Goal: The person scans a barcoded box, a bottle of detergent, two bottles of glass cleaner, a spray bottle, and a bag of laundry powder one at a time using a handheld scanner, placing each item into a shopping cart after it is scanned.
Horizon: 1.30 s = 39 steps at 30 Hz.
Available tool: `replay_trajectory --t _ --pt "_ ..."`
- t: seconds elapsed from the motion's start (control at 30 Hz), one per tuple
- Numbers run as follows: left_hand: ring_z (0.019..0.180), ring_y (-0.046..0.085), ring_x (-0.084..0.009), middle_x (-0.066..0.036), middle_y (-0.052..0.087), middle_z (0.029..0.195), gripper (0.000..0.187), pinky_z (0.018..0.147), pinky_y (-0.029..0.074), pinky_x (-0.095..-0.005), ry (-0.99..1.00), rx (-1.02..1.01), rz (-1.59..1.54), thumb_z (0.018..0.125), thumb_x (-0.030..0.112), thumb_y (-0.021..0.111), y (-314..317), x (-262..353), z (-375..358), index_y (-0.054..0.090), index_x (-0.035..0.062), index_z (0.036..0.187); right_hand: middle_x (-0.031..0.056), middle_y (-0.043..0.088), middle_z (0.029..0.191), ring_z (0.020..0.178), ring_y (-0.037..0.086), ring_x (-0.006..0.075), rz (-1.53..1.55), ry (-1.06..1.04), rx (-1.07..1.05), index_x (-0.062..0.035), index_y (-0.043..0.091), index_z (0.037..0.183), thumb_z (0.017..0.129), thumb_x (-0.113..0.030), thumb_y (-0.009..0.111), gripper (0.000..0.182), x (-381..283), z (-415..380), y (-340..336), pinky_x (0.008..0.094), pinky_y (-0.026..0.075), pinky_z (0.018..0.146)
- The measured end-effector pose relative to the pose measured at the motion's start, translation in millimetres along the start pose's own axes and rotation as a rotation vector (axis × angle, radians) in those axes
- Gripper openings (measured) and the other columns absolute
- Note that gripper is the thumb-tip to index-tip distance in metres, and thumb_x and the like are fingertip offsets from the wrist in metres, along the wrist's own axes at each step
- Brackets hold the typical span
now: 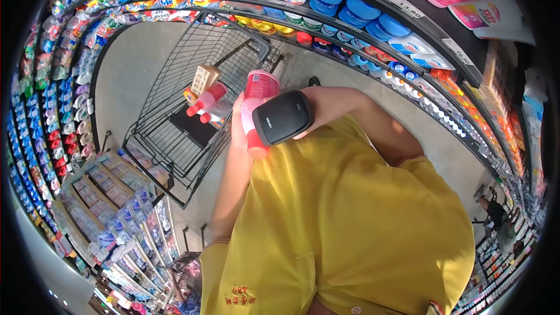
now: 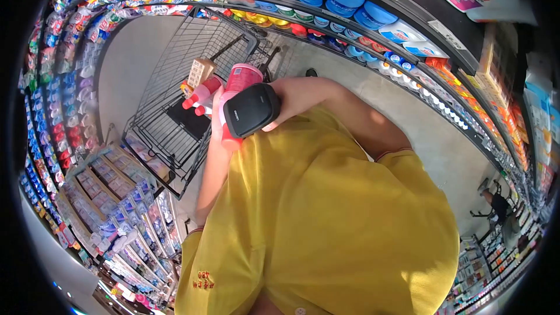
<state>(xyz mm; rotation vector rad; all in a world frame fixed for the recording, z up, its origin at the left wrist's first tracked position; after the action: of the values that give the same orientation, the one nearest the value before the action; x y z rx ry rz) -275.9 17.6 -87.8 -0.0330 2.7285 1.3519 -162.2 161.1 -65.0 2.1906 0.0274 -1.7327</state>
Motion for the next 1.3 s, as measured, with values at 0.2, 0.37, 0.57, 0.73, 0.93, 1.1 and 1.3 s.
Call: replay_trajectory --t 0.2,0.37,0.57,0.73,0.93,1.1,1.3 --pt "0.085 0.065 -0.0291 -0.017 0.065 0.097 0.053 0.079 0.054 -0.0397 0.146 0.182 0.104 0.089 0.048 0.048 -20.7 37.7 -5.7 0.054 -0.0007 0.111 0.0066 0.066 0.108 0.100 0.058 0.0135 0.010 -0.008 -0.004 -0.0026 0.056 0.117 0.074 -0.016 0.077 0.049 -13.4 41.6 3.5 0.0298 0.044 0.091" --pt "0.081 0.066 -0.0257 -0.014 0.066 0.092 0.049 0.076 0.055 -0.0368 0.298 0.213 0.173 0.089 0.047 0.049 -23.7 74.9 -10.8 0.057 0.0008 0.104 0.0044 0.065 0.111 0.101 0.057 0.0111 0.095 0.126 -0.021 -0.0035 0.059 0.115 0.074 -0.016 0.078 0.047 -0.2 87.3 0.0 0.0282 0.044 0.092" --pt "0.079 0.066 -0.0216 -0.010 0.067 0.090 0.036 0.074 0.055 -0.0337 0.252 0.186 0.116 0.090 0.037 0.053 -66.4 128.3 -9.6 0.059 0.0030 0.101 0.0015 0.063 0.115 0.102 0.056 0.0094 0.221 0.135 0.045 -0.0065 0.061 0.116 0.075 -0.018 0.079 0.047 13.7 148.3 -1.1 0.0270 0.043 0.092" --pt "0.087 0.063 -0.0203 -0.008 0.065 0.098 0.034 0.077 0.053 -0.0355 0.246 0.260 0.097 0.094 0.036 0.049 -111.1 155.9 14.3 0.059 0.0053 0.105 0.0033 0.062 0.113 0.104 0.054 0.0112 0.399 0.173 0.203 -0.0082 0.058 0.122 0.079 -0.021 0.074 0.048 51.2 204.8 3.2 0.0279 0.044 0.091" --pt "0.083 0.062 -0.0229 -0.012 0.061 0.097 0.040 0.070 0.053 -0.0383 0.197 0.278 0.229 0.092 0.040 0.046 -173.2 181.3 25.5 0.052 0.0056 0.112 0.0062 0.058 0.110 0.095 0.058 0.0173 0.737 0.393 0.409 -0.0071 0.054 0.121 0.084 -0.022 0.068 0.043 94.3 257.4 -0.5 0.0355 0.051 0.075" --pt "0.079 0.061 -0.0226 -0.009 0.061 0.092 0.038 0.068 0.054 -0.0403 0.168 0.411 0.156 0.092 0.037 0.048 -208.6 200.6 24.4 0.053 0.0051 0.110 0.0085 0.059 0.108 0.094 0.060 0.0214 0.799 0.601 0.489 -0.0106 0.057 0.115 0.083 -0.026 0.068 0.037 134.7 294.2 9.2 0.0406 0.054 0.072" --pt "0.080 0.061 -0.0224 -0.009 0.061 0.094 0.031 0.072 0.054 -0.0410 0.092 0.481 0.111 0.091 0.032 0.050 -263.2 217.3 33.7 0.054 0.0057 0.107 0.0118 0.060 0.109 0.091 0.064 0.0249 0.835 0.674 0.550 -0.0088 0.056 0.117 0.083 -0.026 0.068 0.040 177.5 327.3 32.1 0.0463 0.056 0.069"
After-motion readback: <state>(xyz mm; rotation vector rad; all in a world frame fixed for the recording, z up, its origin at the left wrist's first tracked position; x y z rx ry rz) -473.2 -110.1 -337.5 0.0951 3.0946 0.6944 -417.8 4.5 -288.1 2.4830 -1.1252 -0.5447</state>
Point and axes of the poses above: each hand's wrist, its own z-axis towards the middle knuckle, its own y-axis out of the palm, x = y × z, the point moved 3 cm from there along z, towards the middle knuckle
